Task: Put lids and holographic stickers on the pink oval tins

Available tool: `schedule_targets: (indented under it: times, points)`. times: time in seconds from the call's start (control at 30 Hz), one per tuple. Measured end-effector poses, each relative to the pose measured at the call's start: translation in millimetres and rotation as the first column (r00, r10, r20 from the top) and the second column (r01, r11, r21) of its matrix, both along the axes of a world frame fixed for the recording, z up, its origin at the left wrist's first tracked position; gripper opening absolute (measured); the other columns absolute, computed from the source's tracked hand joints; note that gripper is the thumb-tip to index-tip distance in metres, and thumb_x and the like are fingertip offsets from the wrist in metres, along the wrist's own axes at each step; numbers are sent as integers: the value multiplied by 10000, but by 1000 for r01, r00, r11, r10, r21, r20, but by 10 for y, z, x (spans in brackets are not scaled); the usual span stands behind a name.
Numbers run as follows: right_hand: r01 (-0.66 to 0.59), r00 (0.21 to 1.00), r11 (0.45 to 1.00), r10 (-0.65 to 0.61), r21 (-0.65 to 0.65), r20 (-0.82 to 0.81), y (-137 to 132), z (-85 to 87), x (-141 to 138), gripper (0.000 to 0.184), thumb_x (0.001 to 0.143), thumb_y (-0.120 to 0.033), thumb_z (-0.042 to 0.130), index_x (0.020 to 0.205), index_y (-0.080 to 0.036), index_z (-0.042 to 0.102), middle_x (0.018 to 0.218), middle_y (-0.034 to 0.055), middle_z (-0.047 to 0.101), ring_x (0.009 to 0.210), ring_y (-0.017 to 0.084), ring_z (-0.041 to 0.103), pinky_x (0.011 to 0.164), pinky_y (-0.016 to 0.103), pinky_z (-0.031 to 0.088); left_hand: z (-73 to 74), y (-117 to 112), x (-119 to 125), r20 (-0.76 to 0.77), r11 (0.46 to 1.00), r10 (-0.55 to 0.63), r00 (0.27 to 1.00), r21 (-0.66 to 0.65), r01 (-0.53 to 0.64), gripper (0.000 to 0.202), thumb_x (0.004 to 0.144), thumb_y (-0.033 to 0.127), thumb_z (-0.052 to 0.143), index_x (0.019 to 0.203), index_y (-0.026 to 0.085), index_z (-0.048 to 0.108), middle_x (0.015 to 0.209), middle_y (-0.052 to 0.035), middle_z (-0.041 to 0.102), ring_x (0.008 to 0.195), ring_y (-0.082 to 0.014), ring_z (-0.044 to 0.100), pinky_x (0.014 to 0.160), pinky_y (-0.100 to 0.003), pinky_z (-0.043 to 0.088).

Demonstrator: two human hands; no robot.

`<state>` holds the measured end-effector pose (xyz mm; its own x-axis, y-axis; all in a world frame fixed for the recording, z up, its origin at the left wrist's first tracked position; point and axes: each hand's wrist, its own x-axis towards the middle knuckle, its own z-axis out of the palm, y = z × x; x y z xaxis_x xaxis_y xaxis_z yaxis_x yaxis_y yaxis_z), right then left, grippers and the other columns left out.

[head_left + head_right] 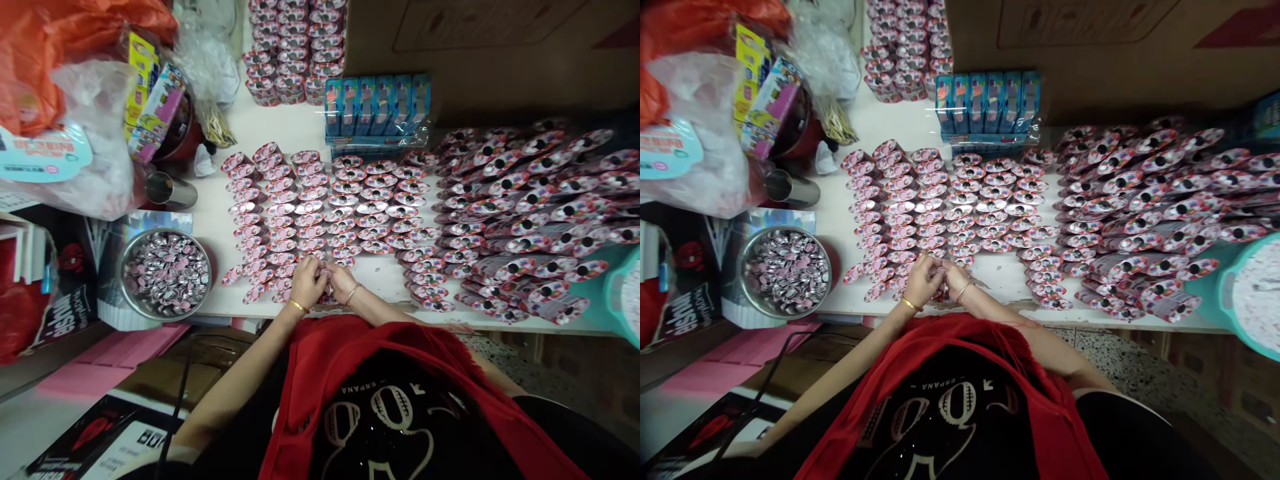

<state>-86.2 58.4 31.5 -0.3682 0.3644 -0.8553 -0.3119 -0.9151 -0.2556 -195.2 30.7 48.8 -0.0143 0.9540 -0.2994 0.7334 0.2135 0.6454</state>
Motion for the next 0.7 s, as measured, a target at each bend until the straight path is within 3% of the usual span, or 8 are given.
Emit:
schedule_targets:
  times: [0.1, 0.23, 0.4, 0.47, 0.6, 0.7]
  points:
    - [-6, 1000, 999, 7, 36, -3, -49, 13, -60, 176, 799, -358, 604, 761, -192, 561, 472, -51, 455, 411, 93, 401, 383, 200, 324, -36, -107, 32, -21, 998, 67, 998, 11, -67, 59, 823, 234, 528, 770, 209, 529, 862, -60, 565, 873, -213, 525, 804, -334, 417]
    - [10, 1000, 996, -9, 87, -8, -44, 18, -23, 221, 822, -397, 620, 774, -190, 558, 539, -46, 494, 439, 79, 407, 382, 186, 299, -72, -64, -54, 108, 986, 162, 981, 28, -165, 87, 852, 278, 512, 801, 208, 510, 816, -34, 570, 784, -175, 527, 756, -299, 420]
    - [-4, 996, 991, 16, 131, -92, -30, 65, 9, 379, 788, -533, 661, 721, -198, 499, 520, -66, 429, 446, 71, 404, 387, 184, 306, -51, -10, -130, 165, 1000, 14, 986, 16, -17, 108, 844, 294, 548, 785, 206, 571, 796, -29, 591, 799, -170, 542, 773, -291, 422]
    - [-5, 994, 992, 19, 130, -107, -28, 73, 7, 388, 773, -523, 685, 703, -193, 494, 514, -67, 422, 441, 66, 394, 378, 183, 298, -39, -44, -122, 159, 999, 13, 987, 43, -20, 121, 856, 297, 540, 793, 207, 593, 803, -34, 593, 804, -169, 547, 769, -289, 423]
    - [-11, 995, 995, 21, 104, -96, -19, 24, 37, 374, 793, -499, 671, 690, -175, 515, 538, -44, 486, 446, 63, 420, 365, 181, 285, -58, -127, -118, 108, 982, 109, 988, 144, -124, 160, 887, 312, 500, 806, 204, 586, 792, -40, 587, 800, -166, 548, 756, -281, 425]
    - [-32, 999, 995, 33, 94, -11, -22, -48, 95, 338, 825, -488, 633, 753, -166, 554, 558, -31, 539, 430, 57, 419, 356, 178, 264, -123, -68, -162, 9, 961, 253, 968, 118, -252, 152, 904, 297, 457, 870, 196, 565, 845, -49, 613, 804, -161, 567, 748, -272, 434]
